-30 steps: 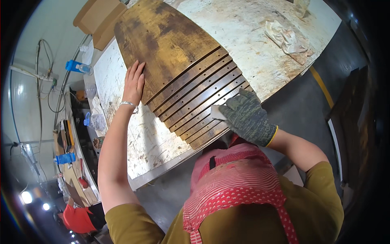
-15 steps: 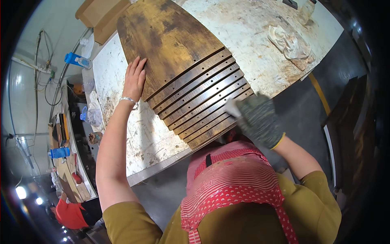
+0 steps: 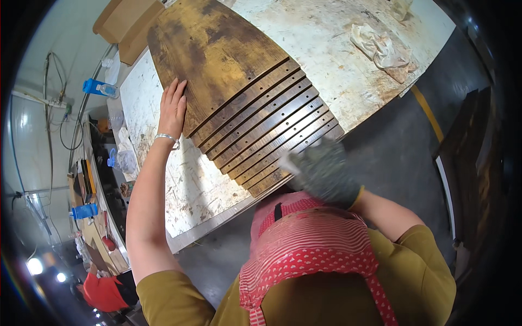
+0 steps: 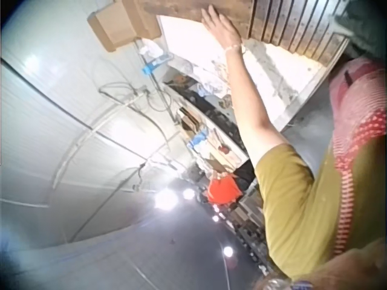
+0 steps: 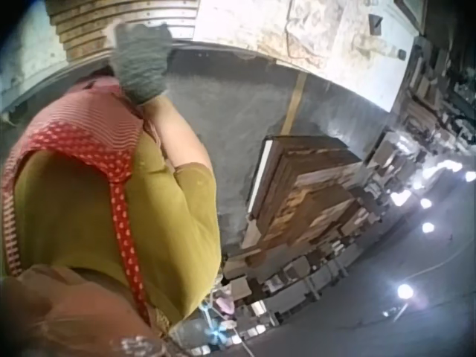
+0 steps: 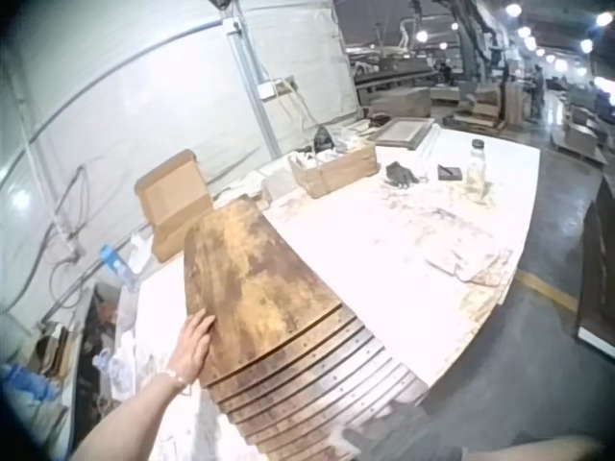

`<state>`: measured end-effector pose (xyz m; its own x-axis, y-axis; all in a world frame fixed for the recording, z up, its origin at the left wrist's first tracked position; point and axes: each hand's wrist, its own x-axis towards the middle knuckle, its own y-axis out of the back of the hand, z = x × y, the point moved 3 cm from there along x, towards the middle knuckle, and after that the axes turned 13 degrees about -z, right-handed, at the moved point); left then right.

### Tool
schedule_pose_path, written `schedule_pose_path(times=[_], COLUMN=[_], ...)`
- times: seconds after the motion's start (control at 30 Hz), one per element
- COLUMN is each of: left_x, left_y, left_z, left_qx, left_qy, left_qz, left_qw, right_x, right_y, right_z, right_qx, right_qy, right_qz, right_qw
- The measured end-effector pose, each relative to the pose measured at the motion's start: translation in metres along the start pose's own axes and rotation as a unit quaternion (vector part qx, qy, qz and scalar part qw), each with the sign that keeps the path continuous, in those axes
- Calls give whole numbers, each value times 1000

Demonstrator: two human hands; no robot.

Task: The person sands wooden panels using a sanding block, wipes them with a cloth, and stacks and aligns the panels by hand on the workbench.

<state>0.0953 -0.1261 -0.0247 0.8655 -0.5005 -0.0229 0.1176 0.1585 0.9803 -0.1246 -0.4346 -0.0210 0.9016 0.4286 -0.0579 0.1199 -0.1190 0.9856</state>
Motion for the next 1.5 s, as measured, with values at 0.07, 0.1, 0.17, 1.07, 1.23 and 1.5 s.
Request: schedule_pose_path(times=[0.07, 0.1, 0.17, 1.07, 1.23, 1.5], left_x=[6, 8, 11, -6, 8, -3], left_y=[-1, 0, 0, -2, -10, -8], left_z=[0, 2, 6, -2, 3, -8], left_qx=[0, 3, 2, -39, -47, -65], left_qy=[-10, -14, -17, -8, -24, -20], left_qz=[1, 2, 2, 33, 38, 58], left_qw=[1000, 1000, 1000, 999, 998, 996], right_x=[23, 25, 26, 71, 102, 52], right_y=[-18, -32, -46, 22, -4, 34], right_z=[-33, -36, -43, -33, -98, 42], right_qx=[108, 109, 128, -34, 85, -182], right_qy=[79, 76, 112, 35, 157, -91], right_qz=[-158, -155, 87, 142, 172, 83], right_qw=[978, 979, 982, 989, 969, 975])
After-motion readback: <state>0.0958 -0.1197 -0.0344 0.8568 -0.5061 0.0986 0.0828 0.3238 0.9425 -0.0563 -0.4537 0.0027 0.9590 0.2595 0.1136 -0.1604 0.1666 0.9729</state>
